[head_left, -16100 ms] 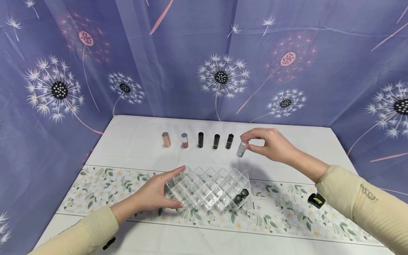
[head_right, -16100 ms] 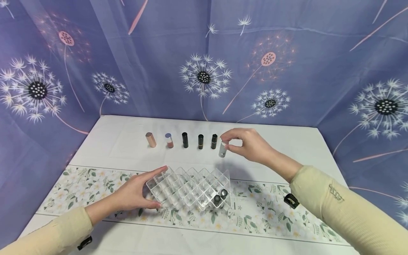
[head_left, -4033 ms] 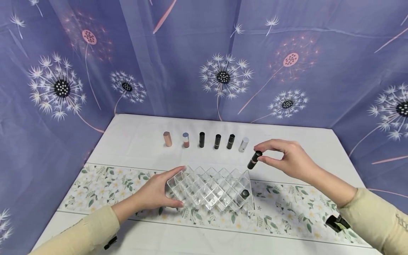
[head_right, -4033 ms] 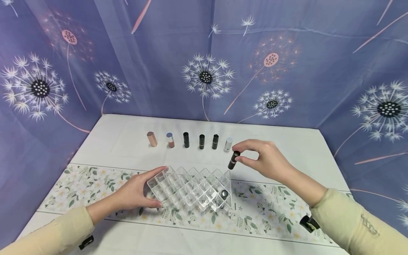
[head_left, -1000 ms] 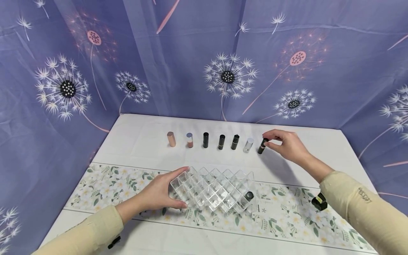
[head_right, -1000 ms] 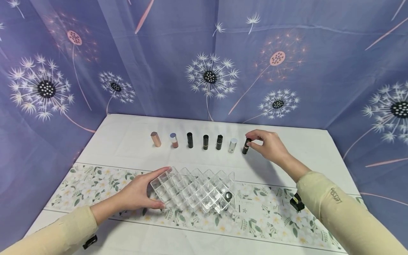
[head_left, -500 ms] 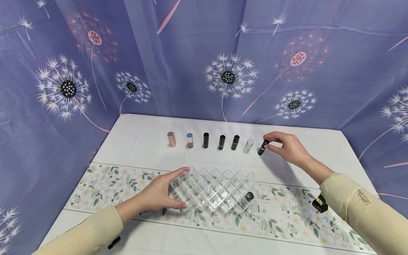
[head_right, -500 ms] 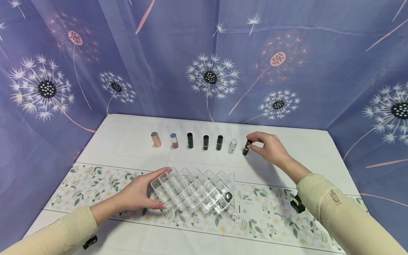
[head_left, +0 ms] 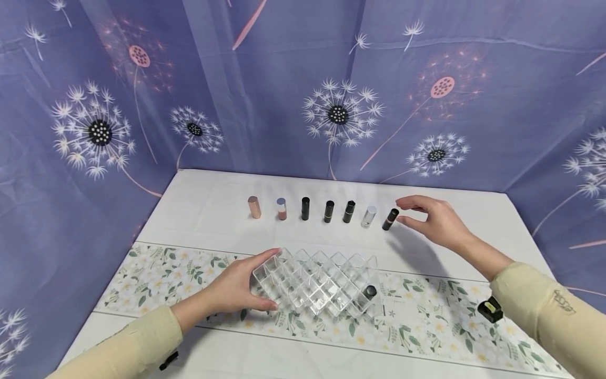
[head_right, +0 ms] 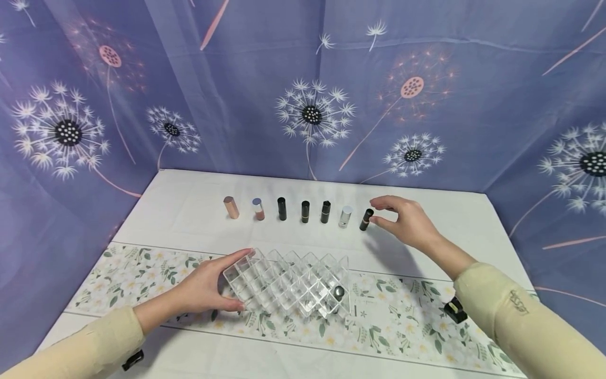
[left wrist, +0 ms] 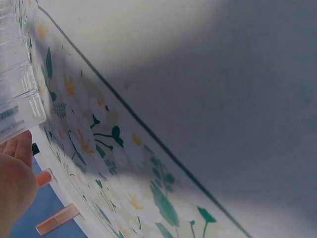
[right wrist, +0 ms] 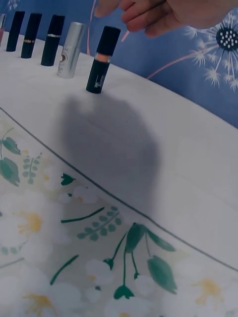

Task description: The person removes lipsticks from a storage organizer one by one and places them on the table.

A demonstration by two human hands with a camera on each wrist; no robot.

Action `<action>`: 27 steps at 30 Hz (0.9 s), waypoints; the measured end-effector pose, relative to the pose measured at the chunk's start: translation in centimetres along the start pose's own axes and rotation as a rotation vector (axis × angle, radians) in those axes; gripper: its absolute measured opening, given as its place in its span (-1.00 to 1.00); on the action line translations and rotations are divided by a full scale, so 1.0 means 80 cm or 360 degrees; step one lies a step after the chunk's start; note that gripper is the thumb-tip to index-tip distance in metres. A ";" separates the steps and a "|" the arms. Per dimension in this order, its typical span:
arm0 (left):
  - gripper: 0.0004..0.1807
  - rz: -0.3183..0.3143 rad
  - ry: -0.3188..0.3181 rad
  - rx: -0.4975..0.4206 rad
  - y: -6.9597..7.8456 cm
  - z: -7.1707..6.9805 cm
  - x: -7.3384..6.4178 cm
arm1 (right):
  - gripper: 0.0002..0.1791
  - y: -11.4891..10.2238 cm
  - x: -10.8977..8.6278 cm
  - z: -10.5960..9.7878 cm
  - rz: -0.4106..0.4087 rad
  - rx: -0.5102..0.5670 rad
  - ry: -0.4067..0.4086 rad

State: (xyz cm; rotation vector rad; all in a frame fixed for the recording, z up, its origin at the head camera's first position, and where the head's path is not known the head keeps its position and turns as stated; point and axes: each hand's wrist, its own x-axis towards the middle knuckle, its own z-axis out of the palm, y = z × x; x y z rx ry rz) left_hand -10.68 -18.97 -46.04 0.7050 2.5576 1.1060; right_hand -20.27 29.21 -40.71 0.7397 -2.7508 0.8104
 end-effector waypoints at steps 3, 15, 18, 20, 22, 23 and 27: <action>0.30 -0.0017 0.0003 0.0004 0.001 0.000 -0.001 | -0.63 -0.007 0.000 -0.007 -0.0005 0.0002 0.0005; 0.29 0.0002 0.0004 0.0004 0.000 0.000 -0.001 | -0.55 -0.043 -0.001 -0.020 -0.0138 0.0052 -0.0016; 0.29 0.0003 -0.0001 0.0000 0.001 0.000 -0.001 | -0.54 -0.053 -0.001 -0.022 -0.0171 0.0049 -0.0025; 0.29 0.0002 -0.0004 -0.0002 0.001 0.000 0.000 | -0.53 -0.059 -0.001 -0.024 -0.0175 0.0043 -0.0026; 0.28 -0.0003 -0.0006 -0.0003 0.001 0.000 0.000 | -0.52 -0.065 0.000 -0.027 -0.0169 0.0037 -0.0032; 0.28 -0.0007 -0.0007 -0.0003 0.001 0.000 0.000 | -0.51 -0.068 0.001 -0.028 -0.0167 0.0035 -0.0034; 0.28 -0.0014 -0.0009 -0.0002 0.001 0.000 -0.001 | -0.48 -0.079 0.000 -0.031 -0.0188 0.0052 -0.0054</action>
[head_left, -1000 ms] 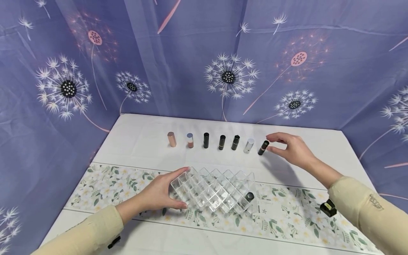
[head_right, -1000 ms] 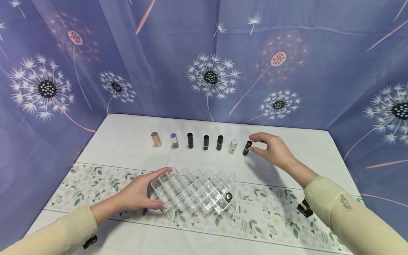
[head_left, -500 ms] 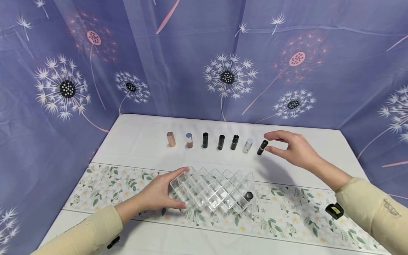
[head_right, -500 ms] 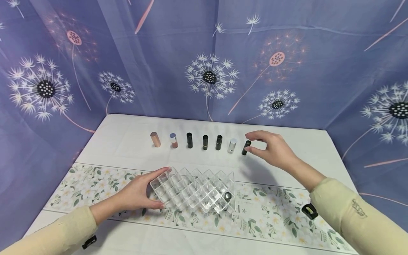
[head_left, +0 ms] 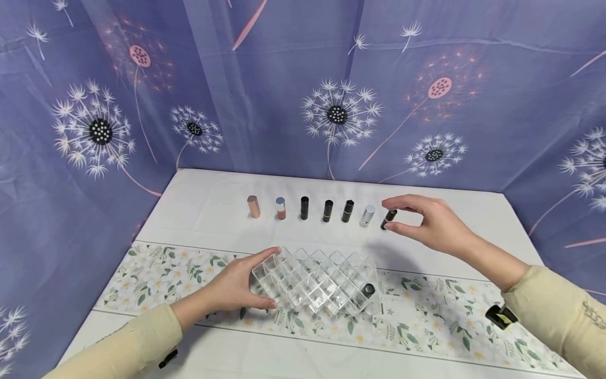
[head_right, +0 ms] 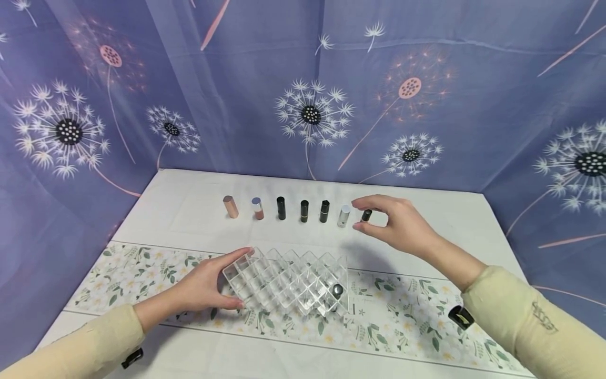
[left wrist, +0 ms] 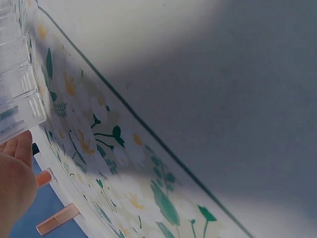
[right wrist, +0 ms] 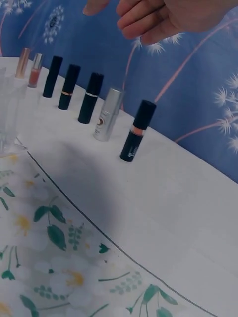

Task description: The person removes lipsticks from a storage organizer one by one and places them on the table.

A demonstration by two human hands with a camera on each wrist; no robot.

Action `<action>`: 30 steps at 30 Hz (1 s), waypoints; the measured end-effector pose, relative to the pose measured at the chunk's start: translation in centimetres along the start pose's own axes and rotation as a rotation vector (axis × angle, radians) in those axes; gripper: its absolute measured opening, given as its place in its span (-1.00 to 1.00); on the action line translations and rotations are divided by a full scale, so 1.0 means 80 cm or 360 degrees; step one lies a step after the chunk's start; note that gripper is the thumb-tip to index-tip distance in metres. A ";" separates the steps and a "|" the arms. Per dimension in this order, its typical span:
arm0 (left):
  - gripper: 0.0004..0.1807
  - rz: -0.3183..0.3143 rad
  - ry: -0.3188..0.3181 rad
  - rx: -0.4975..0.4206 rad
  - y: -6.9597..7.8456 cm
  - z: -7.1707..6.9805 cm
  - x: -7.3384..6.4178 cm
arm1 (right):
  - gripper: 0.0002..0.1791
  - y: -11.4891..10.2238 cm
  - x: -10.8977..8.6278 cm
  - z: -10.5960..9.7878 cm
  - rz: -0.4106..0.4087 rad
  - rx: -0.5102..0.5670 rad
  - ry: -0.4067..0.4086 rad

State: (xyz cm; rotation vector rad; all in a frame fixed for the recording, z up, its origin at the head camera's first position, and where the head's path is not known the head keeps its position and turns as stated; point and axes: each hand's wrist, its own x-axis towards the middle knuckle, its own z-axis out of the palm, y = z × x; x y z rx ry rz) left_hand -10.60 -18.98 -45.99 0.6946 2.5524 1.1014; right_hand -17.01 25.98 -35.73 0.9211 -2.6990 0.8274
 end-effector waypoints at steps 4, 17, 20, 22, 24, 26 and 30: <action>0.28 -0.0001 0.0004 0.0006 0.000 0.000 0.000 | -0.46 -0.011 -0.001 0.001 -0.0084 0.0043 -0.0023; 0.28 0.0007 0.0012 0.0030 -0.001 0.001 0.000 | -0.33 -0.035 -0.013 0.011 -0.0206 0.0052 -0.0071; 0.28 0.0013 0.0014 0.0035 -0.002 0.001 0.000 | -0.33 -0.039 -0.017 0.015 -0.0209 0.0058 -0.0100; 0.28 0.0014 0.0013 0.0039 -0.002 0.001 0.000 | -0.33 -0.041 -0.020 0.019 -0.0211 0.0070 -0.0117; 0.28 0.0010 0.0011 0.0040 -0.002 0.001 0.000 | -0.33 -0.043 -0.023 0.022 -0.0214 0.0083 -0.0133; 0.28 0.0006 0.0009 0.0036 -0.001 0.000 0.001 | -0.32 -0.044 -0.027 0.026 -0.0216 0.0089 -0.0144; 0.28 0.0008 0.0007 0.0029 0.001 -0.001 0.001 | -0.30 -0.045 -0.035 0.033 -0.0201 0.0094 -0.0170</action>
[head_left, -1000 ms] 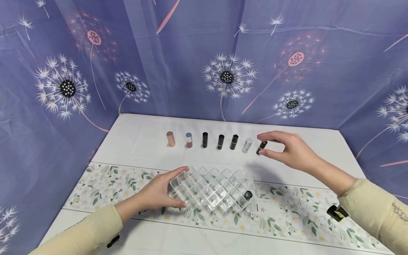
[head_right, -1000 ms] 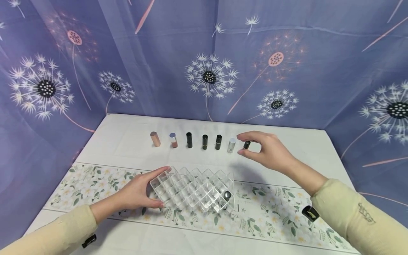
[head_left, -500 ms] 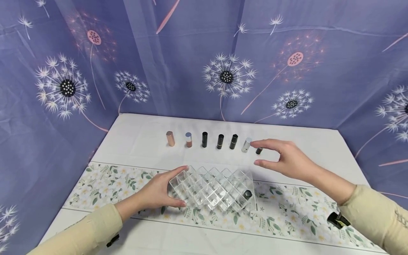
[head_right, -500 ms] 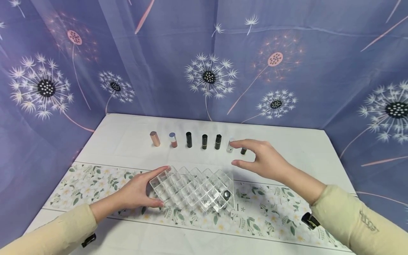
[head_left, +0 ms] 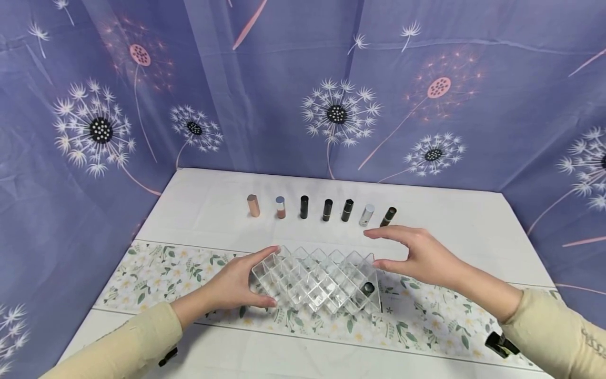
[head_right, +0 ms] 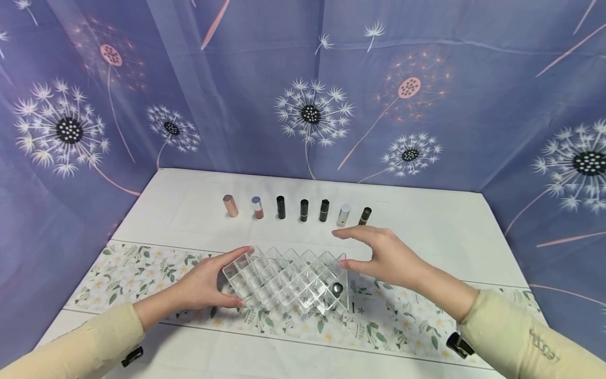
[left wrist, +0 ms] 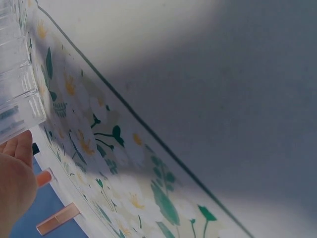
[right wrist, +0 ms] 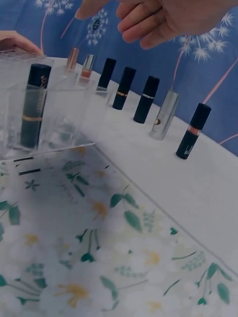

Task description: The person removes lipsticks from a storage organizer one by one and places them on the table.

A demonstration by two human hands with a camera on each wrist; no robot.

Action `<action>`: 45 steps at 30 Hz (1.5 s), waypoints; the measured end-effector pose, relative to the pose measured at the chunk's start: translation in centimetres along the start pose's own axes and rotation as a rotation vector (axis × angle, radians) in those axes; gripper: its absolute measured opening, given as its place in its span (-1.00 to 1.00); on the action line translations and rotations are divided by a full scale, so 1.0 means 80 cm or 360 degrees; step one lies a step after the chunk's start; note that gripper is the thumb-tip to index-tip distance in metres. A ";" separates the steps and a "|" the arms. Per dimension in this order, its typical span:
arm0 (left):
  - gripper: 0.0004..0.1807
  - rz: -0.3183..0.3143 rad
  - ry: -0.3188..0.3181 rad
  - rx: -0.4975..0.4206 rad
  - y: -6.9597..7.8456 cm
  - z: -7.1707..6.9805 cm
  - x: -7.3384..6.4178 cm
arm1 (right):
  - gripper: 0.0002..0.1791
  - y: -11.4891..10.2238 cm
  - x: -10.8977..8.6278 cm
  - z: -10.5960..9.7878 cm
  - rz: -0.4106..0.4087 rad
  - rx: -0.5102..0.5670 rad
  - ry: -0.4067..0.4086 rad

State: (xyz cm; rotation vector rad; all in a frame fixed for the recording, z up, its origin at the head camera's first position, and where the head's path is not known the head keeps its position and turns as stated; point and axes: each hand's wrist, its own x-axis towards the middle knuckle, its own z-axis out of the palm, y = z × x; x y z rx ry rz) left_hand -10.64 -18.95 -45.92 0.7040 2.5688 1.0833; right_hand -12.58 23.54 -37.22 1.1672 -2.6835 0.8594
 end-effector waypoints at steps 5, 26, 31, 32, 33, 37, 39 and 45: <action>0.27 0.0002 0.0004 -0.0002 0.000 0.000 -0.001 | -0.30 -0.003 -0.008 0.008 0.0044 0.0027 -0.0026; 0.27 0.0056 0.0018 0.0020 -0.002 -0.001 0.000 | -0.28 -0.007 -0.029 0.037 0.0046 0.0029 -0.0115; 0.27 0.0047 0.0014 0.0010 -0.002 -0.001 0.000 | -0.28 -0.008 -0.033 0.043 0.0050 0.0017 -0.0129; 0.27 0.0045 0.0014 0.0007 -0.003 0.000 0.000 | -0.29 -0.008 -0.034 0.044 0.0052 0.0016 -0.0132; 0.27 0.0043 0.0013 0.0006 -0.003 0.000 0.000 | -0.29 -0.008 -0.034 0.045 0.0054 0.0020 -0.0135; 0.27 0.0040 0.0007 -0.0001 -0.003 0.000 0.000 | -0.31 -0.009 -0.037 0.048 0.0039 0.0025 -0.0137; 0.27 0.0039 0.0004 -0.0003 -0.003 0.000 0.000 | -0.32 -0.009 -0.038 0.049 0.0022 0.0026 -0.0136; 0.28 0.0025 0.0004 -0.0005 -0.002 0.000 -0.001 | -0.35 -0.010 -0.041 0.053 -0.0006 0.0021 -0.0150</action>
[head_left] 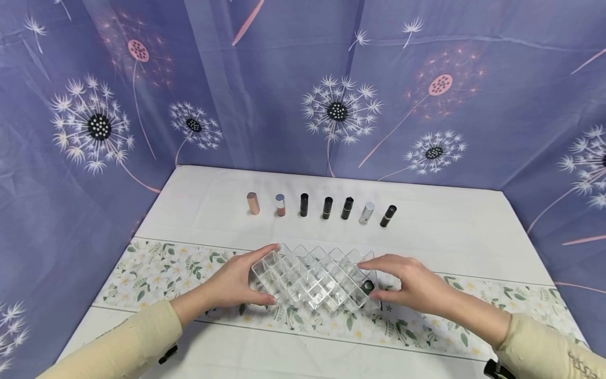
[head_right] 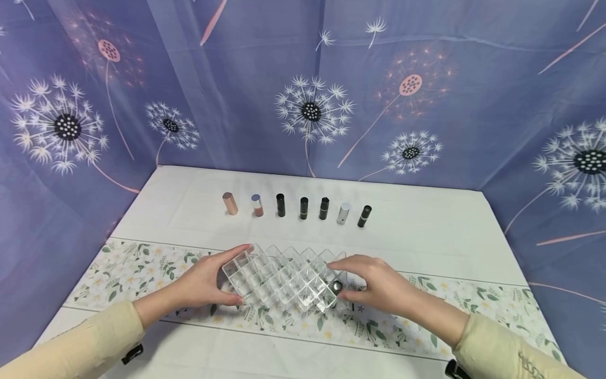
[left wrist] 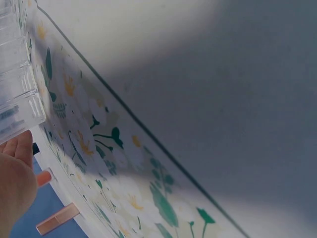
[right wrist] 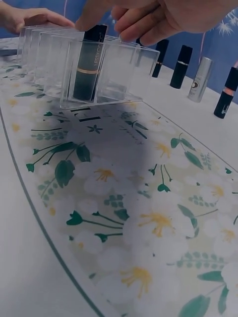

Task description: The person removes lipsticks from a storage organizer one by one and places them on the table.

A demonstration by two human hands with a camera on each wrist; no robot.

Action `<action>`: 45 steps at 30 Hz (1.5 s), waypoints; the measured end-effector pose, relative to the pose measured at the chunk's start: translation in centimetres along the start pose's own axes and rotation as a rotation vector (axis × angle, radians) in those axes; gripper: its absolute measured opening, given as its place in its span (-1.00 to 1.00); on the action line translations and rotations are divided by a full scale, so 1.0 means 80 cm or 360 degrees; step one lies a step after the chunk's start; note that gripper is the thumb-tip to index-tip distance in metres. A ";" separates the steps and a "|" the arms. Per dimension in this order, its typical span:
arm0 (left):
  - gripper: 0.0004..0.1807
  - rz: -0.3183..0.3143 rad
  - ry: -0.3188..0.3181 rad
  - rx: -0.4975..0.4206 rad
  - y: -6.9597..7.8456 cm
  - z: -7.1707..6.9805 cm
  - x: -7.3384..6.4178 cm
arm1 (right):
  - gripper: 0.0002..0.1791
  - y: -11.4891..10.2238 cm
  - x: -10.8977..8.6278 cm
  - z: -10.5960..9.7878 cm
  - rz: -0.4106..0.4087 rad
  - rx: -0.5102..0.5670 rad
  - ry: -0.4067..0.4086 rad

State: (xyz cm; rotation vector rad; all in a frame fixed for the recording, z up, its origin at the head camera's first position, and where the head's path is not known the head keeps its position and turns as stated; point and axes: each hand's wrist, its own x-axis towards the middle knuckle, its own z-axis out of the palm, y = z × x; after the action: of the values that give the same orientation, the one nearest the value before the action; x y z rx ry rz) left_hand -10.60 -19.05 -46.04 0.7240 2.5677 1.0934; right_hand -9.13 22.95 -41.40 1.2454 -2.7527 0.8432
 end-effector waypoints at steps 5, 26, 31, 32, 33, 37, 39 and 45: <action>0.28 -0.0001 0.0004 0.0004 0.001 0.000 0.000 | -0.40 0.000 -0.003 0.003 -0.0037 -0.0003 0.0016; 0.26 0.0023 0.0008 -0.0006 0.000 0.000 0.000 | -0.50 0.003 -0.007 0.010 -0.0190 -0.0024 0.0105; 0.26 0.0015 0.0005 -0.0008 0.001 0.000 0.000 | -0.51 0.003 -0.006 0.010 -0.0203 -0.0020 0.0114; 0.26 0.0012 0.0005 -0.0010 0.001 0.000 0.000 | -0.51 0.003 -0.005 0.010 -0.0207 -0.0017 0.0116; 0.26 0.0011 0.0005 -0.0009 0.001 0.000 0.000 | -0.50 0.003 -0.005 0.010 -0.0210 -0.0015 0.0119; 0.26 0.0011 0.0008 -0.0007 0.002 -0.001 0.000 | -0.48 0.002 -0.003 0.009 -0.0211 -0.0004 0.0126; 0.26 0.0011 0.0008 -0.0001 0.002 -0.001 -0.001 | -0.48 0.002 -0.002 0.008 -0.0208 0.0002 0.0128; 0.26 -0.0006 0.0001 0.0002 0.001 0.000 0.000 | -0.48 0.000 0.000 0.002 -0.0218 -0.0001 0.0155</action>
State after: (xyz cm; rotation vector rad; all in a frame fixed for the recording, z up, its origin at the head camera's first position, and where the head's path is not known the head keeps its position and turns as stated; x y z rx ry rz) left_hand -10.56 -19.03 -45.96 0.7188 2.5692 1.0910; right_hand -9.10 22.87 -41.56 1.3367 -2.5594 0.8665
